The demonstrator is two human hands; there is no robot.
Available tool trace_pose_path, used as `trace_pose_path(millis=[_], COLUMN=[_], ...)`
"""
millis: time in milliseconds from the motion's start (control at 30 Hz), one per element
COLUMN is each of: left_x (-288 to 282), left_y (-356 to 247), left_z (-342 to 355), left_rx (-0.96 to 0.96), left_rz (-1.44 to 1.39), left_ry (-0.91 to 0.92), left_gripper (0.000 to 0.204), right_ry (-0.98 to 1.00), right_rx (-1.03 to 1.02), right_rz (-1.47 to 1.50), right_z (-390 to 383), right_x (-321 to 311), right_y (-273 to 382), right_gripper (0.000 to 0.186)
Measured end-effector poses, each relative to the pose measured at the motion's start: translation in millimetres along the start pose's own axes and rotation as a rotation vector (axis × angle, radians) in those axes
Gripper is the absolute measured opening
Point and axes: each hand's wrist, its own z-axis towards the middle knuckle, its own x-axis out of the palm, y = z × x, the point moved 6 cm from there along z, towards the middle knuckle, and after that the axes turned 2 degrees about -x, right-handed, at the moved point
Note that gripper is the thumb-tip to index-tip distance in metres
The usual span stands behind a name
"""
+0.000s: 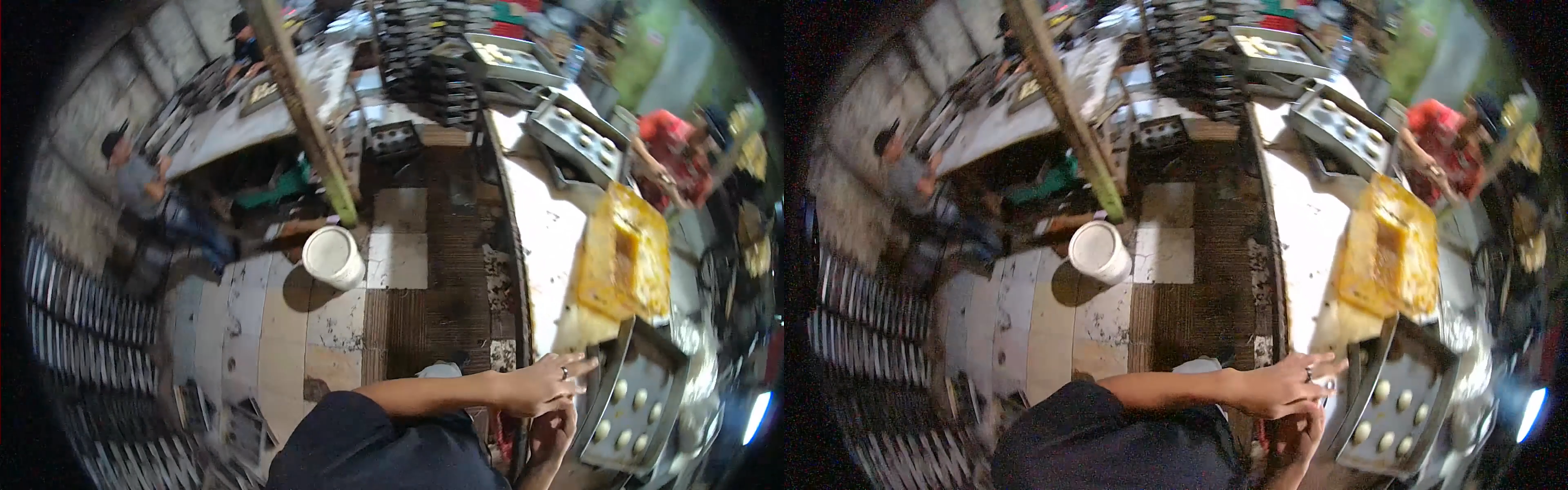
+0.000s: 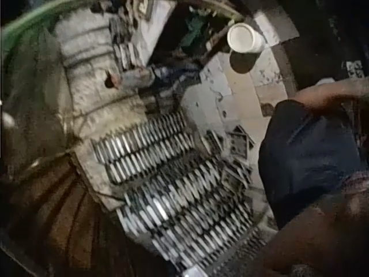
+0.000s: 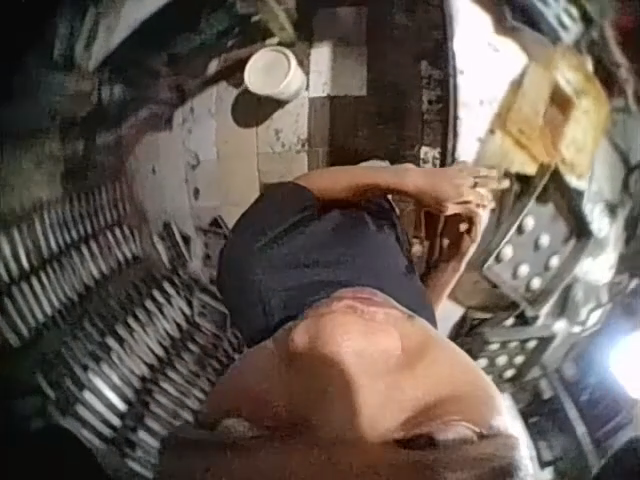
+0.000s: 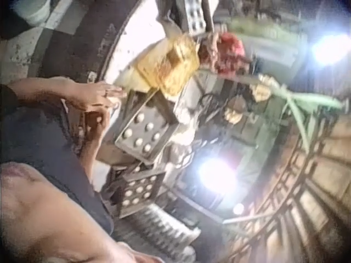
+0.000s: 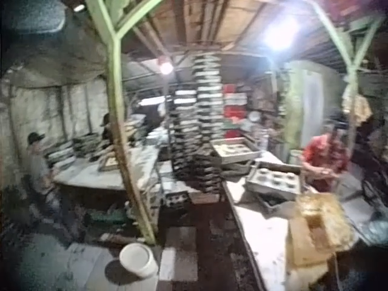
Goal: Fill and shape dough balls with a sweet filling and arrange them on baking trays.
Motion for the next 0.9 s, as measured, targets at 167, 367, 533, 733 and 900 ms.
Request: trace_pose_path(millis=[167, 367, 533, 733, 900], left_x=[-21.2, -67.1, -59.1, -1.0, 12.8], left_y=[36.5, 20.4, -20.8, -78.5, -117.5], left_z=[40.0, 29.9, -5.0, -53.5, -98.0], left_rx=[0.035, -0.124, -0.174, -0.162, -0.310], left_rz=[-0.019, -0.099, -0.017, 0.318, 0.340], left_ry=[-0.036, -0.550, -0.532, -0.564, -0.619], left_gripper=[0.035, 0.041, 0.025, 0.015, 0.015], right_ry=[0.111, 0.267, 0.234, 0.242, 0.258], right_rx=[-0.047, -0.028, -0.077, -0.021, 0.057], right_rz=[0.033, -0.106, -0.079, 0.012, -0.093], right_z=[69.2, 102.1, 60.4, -14.0, -46.9], right_x=[58.2, 85.5, 66.4, 32.2, 19.1], right_y=[35.0, 49.8, 53.5, 30.0, 9.7], right_gripper=[0.034, 0.046, 0.055, 0.051, 0.041])
